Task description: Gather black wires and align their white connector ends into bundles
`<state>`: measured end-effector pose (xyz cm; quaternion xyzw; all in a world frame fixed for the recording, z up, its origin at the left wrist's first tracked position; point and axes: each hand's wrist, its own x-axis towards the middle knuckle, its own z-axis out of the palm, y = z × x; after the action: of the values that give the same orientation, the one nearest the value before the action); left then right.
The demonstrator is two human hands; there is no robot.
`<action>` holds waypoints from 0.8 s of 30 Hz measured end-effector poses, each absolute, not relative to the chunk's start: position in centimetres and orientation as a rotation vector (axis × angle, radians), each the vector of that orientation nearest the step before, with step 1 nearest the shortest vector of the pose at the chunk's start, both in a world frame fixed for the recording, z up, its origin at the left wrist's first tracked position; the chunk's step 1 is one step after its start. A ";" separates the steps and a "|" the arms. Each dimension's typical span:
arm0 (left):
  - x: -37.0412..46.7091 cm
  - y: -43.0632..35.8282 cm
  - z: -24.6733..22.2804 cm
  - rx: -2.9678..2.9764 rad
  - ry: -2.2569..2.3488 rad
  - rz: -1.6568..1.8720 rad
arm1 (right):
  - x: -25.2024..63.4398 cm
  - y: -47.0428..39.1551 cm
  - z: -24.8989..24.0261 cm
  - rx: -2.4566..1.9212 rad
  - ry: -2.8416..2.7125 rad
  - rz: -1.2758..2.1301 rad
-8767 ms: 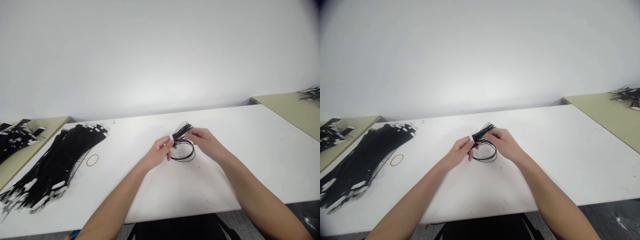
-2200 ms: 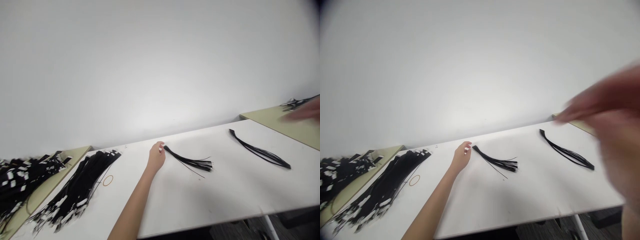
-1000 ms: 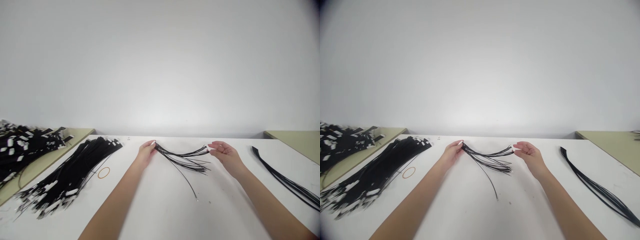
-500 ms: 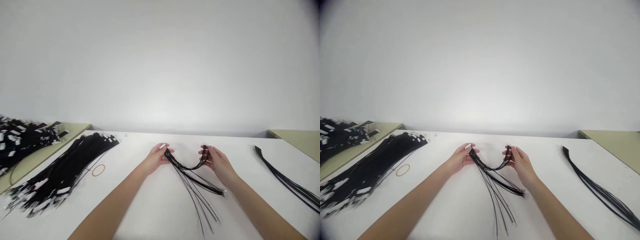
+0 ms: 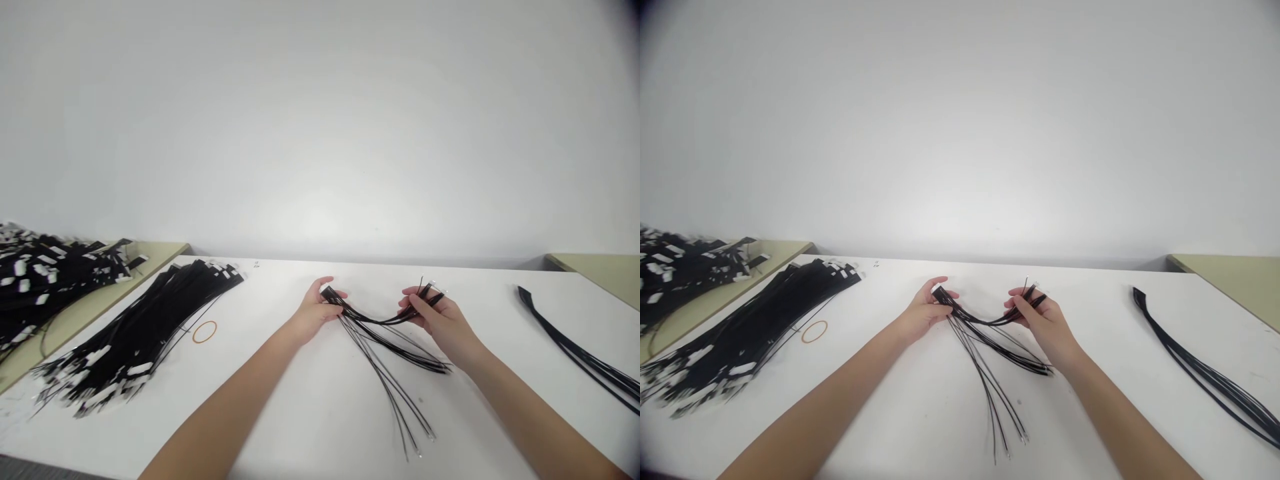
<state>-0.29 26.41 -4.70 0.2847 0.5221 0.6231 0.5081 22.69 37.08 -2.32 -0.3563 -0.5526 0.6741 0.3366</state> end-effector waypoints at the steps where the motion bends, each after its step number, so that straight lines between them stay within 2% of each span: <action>1: -0.3 26.4 -4.6 0.678 1.249 1.500 | 22.8 37.3 -2.3 -0.924 -1.397 1.751; 7: -0.6 26.1 -4.3 0.707 1.161 1.411 | 23.3 38.7 -2.1 -0.852 -1.274 1.760; 24: -0.4 24.0 -0.7 1.086 1.139 0.792 | 25.2 41.9 -2.1 -0.854 -1.218 1.596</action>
<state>-0.38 23.96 -0.74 0.4753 0.4986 0.3468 0.6366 25.16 41.87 -2.09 -0.3471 -0.4953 0.6489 0.4616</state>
